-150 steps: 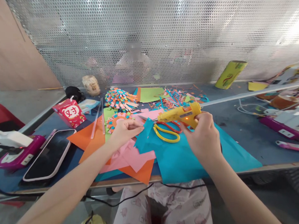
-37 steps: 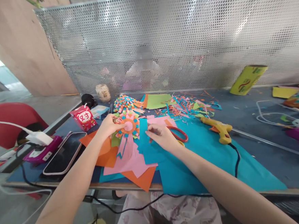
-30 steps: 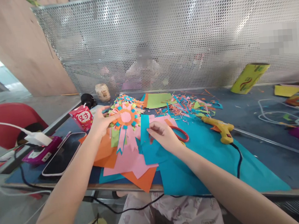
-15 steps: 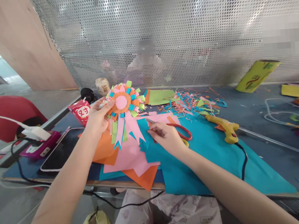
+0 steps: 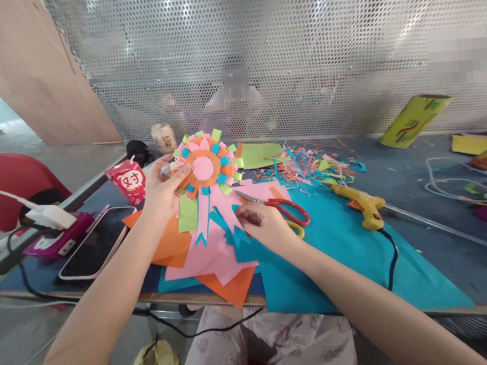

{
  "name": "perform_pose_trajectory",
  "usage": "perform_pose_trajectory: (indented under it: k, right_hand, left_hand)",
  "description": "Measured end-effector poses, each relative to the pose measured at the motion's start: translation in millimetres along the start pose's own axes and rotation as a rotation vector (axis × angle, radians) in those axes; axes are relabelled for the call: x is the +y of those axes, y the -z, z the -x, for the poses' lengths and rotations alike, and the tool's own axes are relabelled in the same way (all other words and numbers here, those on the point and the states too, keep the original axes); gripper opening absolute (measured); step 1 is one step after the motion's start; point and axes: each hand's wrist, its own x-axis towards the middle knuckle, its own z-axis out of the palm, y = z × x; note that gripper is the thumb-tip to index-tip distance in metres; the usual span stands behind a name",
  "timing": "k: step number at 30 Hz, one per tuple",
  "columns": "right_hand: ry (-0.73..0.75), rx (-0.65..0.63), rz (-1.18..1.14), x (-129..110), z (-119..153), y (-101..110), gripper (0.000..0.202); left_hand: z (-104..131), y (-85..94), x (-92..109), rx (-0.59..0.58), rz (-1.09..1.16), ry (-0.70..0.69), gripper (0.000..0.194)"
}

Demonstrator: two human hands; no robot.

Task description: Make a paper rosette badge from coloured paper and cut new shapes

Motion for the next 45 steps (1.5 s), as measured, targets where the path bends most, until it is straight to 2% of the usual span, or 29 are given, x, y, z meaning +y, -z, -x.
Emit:
perform_pose_trajectory:
  k: [3, 5, 10, 12, 15, 20, 26, 29, 33, 36, 41, 45]
  right_hand:
    - [-0.091, 0.076, -0.1, -0.2, -2.5, 1.6, 0.016]
    - [-0.118, 0.127, -0.244, -2.8, -3.0, 2.2, 0.021]
    - [0.011, 0.183, -0.598, -9.6, 2.9, -0.1, 0.024]
    - [0.028, 0.174, -0.621, -9.5, 6.4, -1.3, 0.024]
    - [0.019, 0.095, -0.628, -8.7, 9.7, -2.1, 0.026]
    - [0.015, 0.042, -0.62, -13.4, 10.1, -0.7, 0.027]
    - [0.067, 0.096, -0.522, -21.8, 12.1, 3.8, 0.026]
    - [0.041, 0.083, -0.532, -25.1, 12.0, 5.7, 0.027]
    - [0.024, 0.06, -0.561, -25.0, 9.2, 7.3, 0.029]
    - [0.053, 0.057, -0.565, -19.9, 7.5, 8.0, 0.029]
    - [0.105, 0.028, -0.456, -12.7, 7.7, 9.9, 0.03]
    - [0.132, 0.04, -0.423, -12.9, 7.8, 11.0, 0.03]
  left_hand:
    - [-1.1, 1.5, 2.4, -0.002, 0.055, 0.0, 0.036]
    - [-0.9, 1.5, 3.4, -0.031, 0.077, 0.034, 0.033]
    - [1.2, -0.7, -4.1, -0.012, 0.08, 0.034, 0.036]
    - [2.0, -0.8, -9.3, 0.012, 0.045, 0.012, 0.041]
    - [4.5, -1.7, -14.7, 0.034, -0.018, -0.06, 0.049]
    - [14.6, -9.3, -11.7, 0.011, -0.084, -0.198, 0.051]
    - [28.3, -16.0, -4.9, -0.009, -0.138, -0.193, 0.051]
    - [32.2, -16.0, -5.0, -0.012, -0.172, -0.215, 0.055]
    - [33.1, -17.2, -7.5, -0.09, -0.128, -0.227, 0.054]
    - [31.9, -19.1, -9.9, -0.136, -0.046, -0.154, 0.05]
    - [29.2, -17.6, -12.1, -0.097, 0.011, 0.153, 0.035]
    - [30.1, -18.1, -9.1, -0.109, 0.025, 0.218, 0.026]
